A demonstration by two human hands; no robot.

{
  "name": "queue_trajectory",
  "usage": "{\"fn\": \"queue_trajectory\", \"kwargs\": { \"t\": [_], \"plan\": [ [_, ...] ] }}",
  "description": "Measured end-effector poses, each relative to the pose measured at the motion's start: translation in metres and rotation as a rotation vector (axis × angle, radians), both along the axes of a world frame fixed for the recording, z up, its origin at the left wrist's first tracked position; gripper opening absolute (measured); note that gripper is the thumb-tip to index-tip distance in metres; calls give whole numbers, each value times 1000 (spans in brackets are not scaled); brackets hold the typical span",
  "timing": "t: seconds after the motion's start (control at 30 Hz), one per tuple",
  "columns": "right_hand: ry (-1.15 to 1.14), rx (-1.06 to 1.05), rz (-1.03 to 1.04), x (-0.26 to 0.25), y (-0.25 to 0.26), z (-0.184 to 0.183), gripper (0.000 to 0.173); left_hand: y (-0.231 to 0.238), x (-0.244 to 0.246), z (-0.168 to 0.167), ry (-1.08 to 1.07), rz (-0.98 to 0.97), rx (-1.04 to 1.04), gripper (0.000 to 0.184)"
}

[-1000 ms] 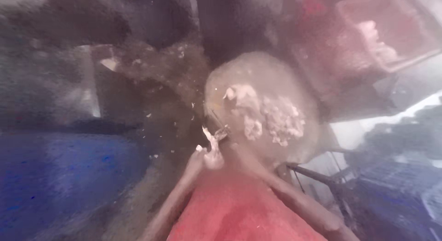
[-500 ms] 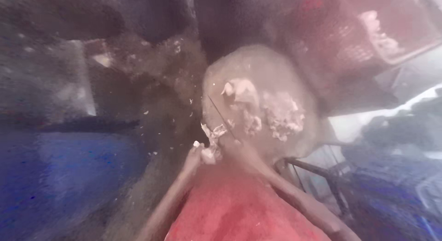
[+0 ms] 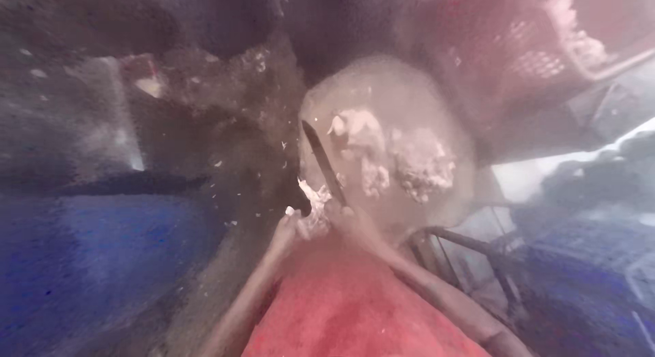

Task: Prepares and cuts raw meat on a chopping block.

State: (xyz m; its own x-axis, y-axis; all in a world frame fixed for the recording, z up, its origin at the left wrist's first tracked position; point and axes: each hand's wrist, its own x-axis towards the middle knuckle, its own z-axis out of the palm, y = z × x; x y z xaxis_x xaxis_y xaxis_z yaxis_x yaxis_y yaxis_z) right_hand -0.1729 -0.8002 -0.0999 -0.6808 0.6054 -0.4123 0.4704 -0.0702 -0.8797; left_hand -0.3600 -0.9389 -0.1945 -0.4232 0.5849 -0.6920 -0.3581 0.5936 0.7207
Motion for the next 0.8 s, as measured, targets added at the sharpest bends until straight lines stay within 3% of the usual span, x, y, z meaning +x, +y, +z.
{"fn": "queue_trajectory", "kwargs": {
  "t": [0.07, 0.13, 0.2, 0.3, 0.37, 0.43, 0.5, 0.63, 0.7, 0.77, 0.8],
  "plan": [
    [-3, -102, 30, 1, -5, -29, 58, 1, 1, 4, -15, 9, -9, 40],
    [-170, -285, 77, 15, -3, -61, 57, 7, -3, 13, 11, 32, -8, 39],
    [-203, -400, 3, 37, 5, -71, 58, 17, -19, 28, 85, 93, 30, 39],
    [-301, -264, -165, 62, 17, -56, 57, 36, -39, 74, 225, 170, 131, 38],
    [-335, -137, -200, 66, 36, -43, 55, 53, -39, 94, 295, 68, 177, 37],
    [-260, -23, -186, 59, 53, -17, 52, 66, -32, 85, 334, -132, 147, 40],
    [-65, 53, -166, 49, 57, 14, 51, 69, -25, 52, 347, -266, 71, 44],
    [273, 178, -111, 29, 38, 63, 81, 52, -18, 19, 310, -243, -40, 46],
    [168, 251, -44, 34, 18, 46, 78, 44, -12, 21, 282, -201, -82, 45],
    [-105, 51, 62, 45, 9, -5, 58, 42, -12, 21, 261, -169, -85, 43],
    [-226, -84, 111, 53, 10, -35, 56, 41, -12, 22, 234, -149, -94, 44]
  ]
}}
